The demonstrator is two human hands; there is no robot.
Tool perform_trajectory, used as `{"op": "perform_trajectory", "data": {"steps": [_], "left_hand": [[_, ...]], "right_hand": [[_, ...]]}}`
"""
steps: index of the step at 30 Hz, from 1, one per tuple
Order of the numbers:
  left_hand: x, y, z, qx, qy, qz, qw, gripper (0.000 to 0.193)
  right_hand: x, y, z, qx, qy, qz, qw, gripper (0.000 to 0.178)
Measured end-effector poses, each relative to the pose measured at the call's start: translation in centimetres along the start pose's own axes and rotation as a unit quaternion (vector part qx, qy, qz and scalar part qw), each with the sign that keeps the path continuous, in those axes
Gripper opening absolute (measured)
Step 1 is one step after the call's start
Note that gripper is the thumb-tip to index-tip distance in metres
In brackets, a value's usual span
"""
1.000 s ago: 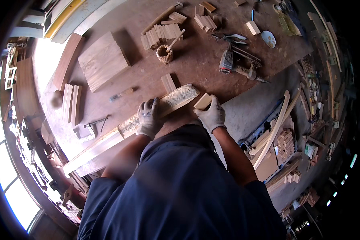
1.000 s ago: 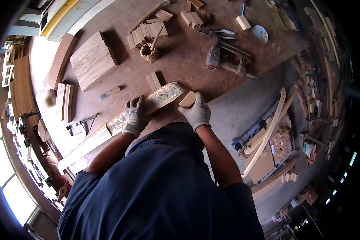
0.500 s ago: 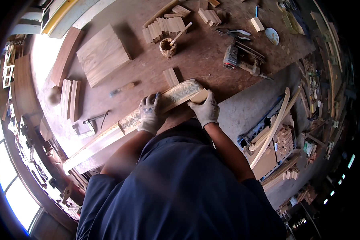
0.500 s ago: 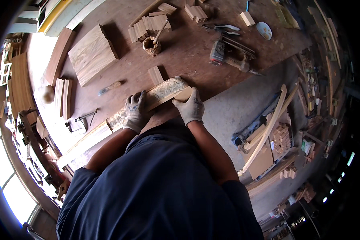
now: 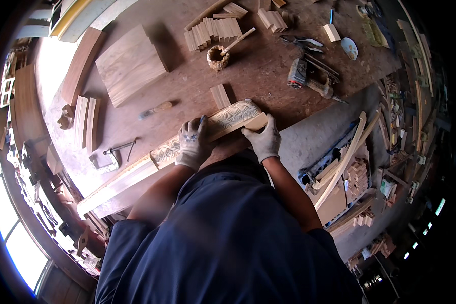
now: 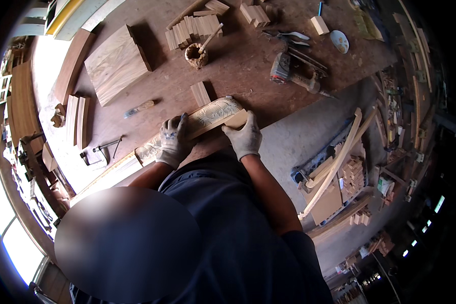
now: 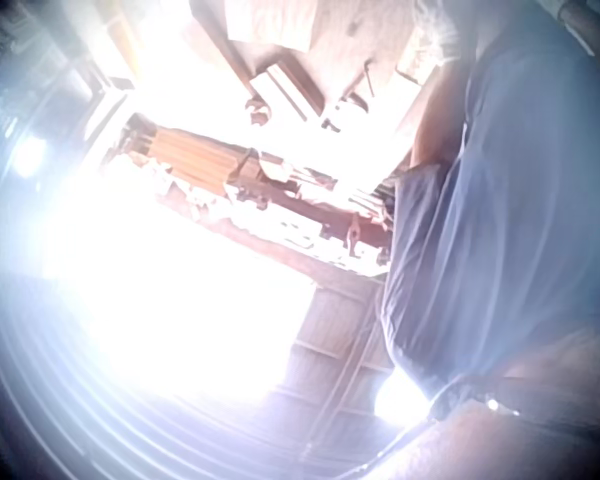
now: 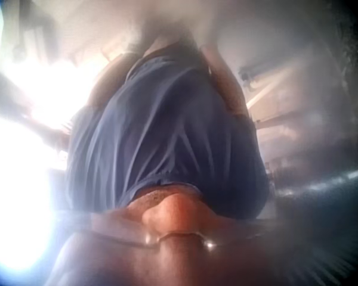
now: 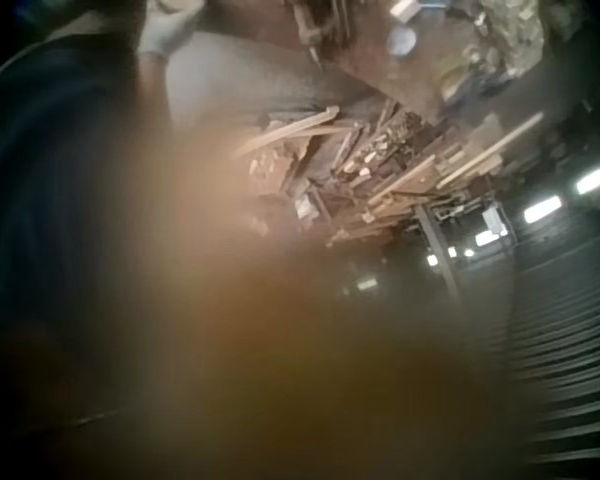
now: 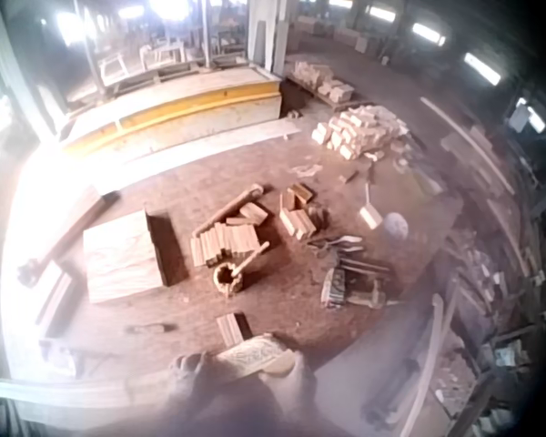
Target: The person assembles a wooden piece by applying glue to a small block and attaching it to a long plank. They use a nail gun to secure the block and a chisel to trim the excess wood flush with the plank's surface.
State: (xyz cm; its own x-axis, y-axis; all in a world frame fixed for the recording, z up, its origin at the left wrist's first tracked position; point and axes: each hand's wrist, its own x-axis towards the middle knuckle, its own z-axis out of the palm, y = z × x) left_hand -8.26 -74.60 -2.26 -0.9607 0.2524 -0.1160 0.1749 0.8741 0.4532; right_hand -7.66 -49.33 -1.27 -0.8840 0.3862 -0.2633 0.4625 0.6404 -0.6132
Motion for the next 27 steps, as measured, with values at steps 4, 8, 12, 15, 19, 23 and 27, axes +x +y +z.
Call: {"op": "perform_trajectory", "data": {"steps": [4, 8, 12, 15, 19, 23, 27], "left_hand": [[0.0, -0.1, 0.1, -0.004, 0.004, 0.000, 1.000, 0.092], [0.0, -0.1, -0.3, -0.003, 0.005, 0.005, 1.000, 0.090], [0.1, -0.2, -0.1, -0.010, 0.020, 0.016, 1.000, 0.090], [-0.1, -0.7, 0.2, -0.011, 0.015, 0.019, 1.000, 0.094], [-0.1, -0.8, 0.4, -0.007, 0.004, 0.019, 1.000, 0.096], [-0.2, -1.0, 0.8, 0.013, 0.011, 0.027, 0.999, 0.095], [0.3, -1.5, 1.3, 0.038, -0.009, 0.039, 0.999, 0.097]], "right_hand": [[0.1, -0.3, -0.1, 0.009, -0.006, 0.012, 1.000, 0.086], [0.0, -0.4, -0.1, 0.022, -0.006, 0.012, 1.000, 0.086], [0.0, -0.2, 0.2, 0.005, 0.005, -0.001, 1.000, 0.087], [0.1, 0.3, 0.5, 0.011, 0.008, -0.008, 1.000, 0.088], [0.2, 0.6, 0.5, -0.004, -0.002, -0.014, 1.000, 0.088], [0.3, 0.5, 0.4, -0.015, 0.004, -0.021, 1.000, 0.085], [0.6, 0.4, 0.1, -0.029, -0.015, -0.016, 0.999, 0.085]]}}
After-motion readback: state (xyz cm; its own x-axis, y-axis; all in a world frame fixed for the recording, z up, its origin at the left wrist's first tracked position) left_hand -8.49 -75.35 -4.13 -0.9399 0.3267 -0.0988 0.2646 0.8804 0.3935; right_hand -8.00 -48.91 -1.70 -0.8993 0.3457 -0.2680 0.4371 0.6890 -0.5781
